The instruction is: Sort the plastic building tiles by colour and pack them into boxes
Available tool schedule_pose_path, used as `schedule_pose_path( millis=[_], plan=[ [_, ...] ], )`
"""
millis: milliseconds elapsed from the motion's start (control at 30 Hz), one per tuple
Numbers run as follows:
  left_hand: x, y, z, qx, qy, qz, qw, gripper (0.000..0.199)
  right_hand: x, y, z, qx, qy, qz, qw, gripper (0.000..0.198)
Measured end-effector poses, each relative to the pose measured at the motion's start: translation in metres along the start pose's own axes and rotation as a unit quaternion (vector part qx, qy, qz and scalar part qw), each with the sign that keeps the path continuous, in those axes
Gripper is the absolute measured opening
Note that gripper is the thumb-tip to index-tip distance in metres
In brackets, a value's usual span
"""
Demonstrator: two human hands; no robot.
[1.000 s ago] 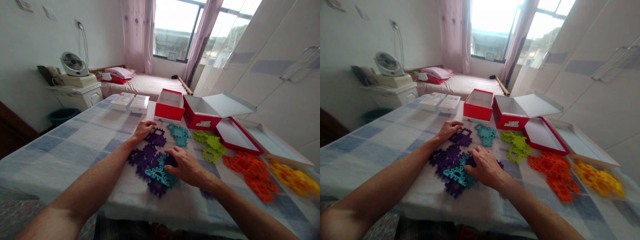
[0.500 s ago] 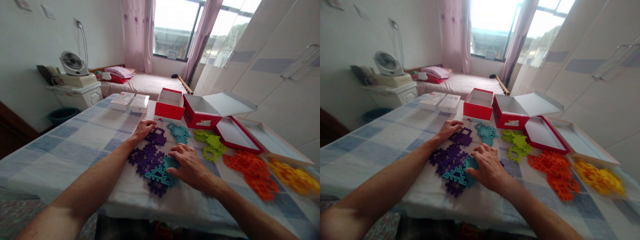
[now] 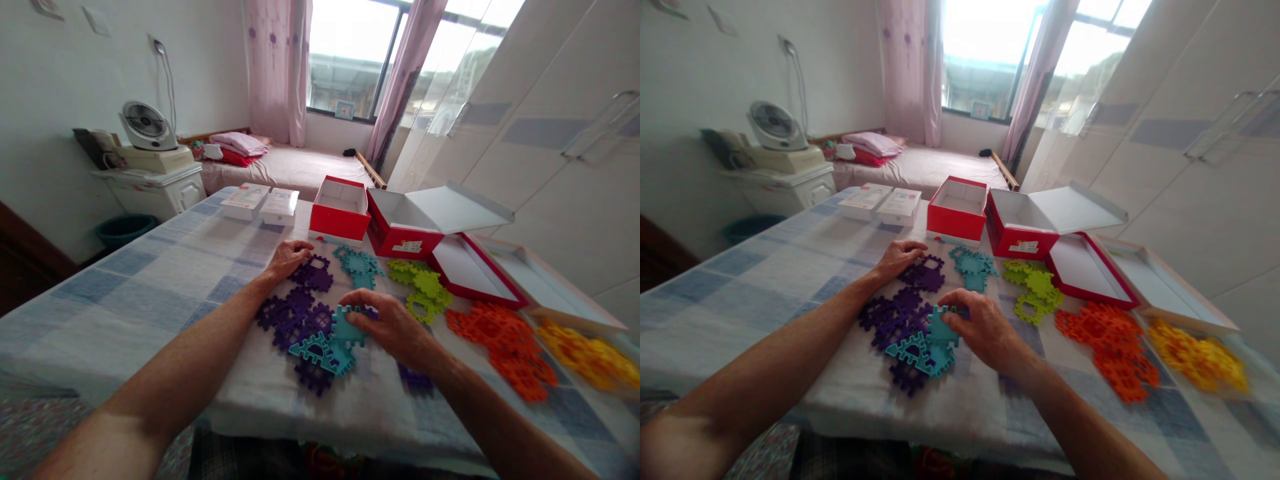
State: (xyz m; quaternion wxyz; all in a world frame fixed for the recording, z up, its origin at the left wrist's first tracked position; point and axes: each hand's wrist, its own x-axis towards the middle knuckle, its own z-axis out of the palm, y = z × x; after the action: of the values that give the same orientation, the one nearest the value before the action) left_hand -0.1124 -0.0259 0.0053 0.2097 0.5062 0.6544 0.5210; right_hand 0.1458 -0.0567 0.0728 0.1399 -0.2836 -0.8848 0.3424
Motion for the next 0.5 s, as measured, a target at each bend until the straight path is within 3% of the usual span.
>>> schedule_pose_path(
  millis=[167, 333, 500],
  plan=[
    [-0.001, 0.004, 0.000, 0.005, 0.002, -0.001, 1.000, 0.032, -0.011, -0.023, 0.017, -0.035, -0.067, -0.071, 0.995, 0.010],
    [-0.003, 0.006, -0.001, 0.010, 0.001, 0.006, 1.000, 0.030, -0.012, -0.021, 0.038, -0.098, -0.055, -0.098, 0.989, 0.016],
    [-0.003, 0.006, 0.000, 0.016, 0.002, 0.008, 1.000, 0.030, -0.012, -0.018, 0.037, -0.061, -0.038, -0.094, 0.993, 0.016]
  ],
)
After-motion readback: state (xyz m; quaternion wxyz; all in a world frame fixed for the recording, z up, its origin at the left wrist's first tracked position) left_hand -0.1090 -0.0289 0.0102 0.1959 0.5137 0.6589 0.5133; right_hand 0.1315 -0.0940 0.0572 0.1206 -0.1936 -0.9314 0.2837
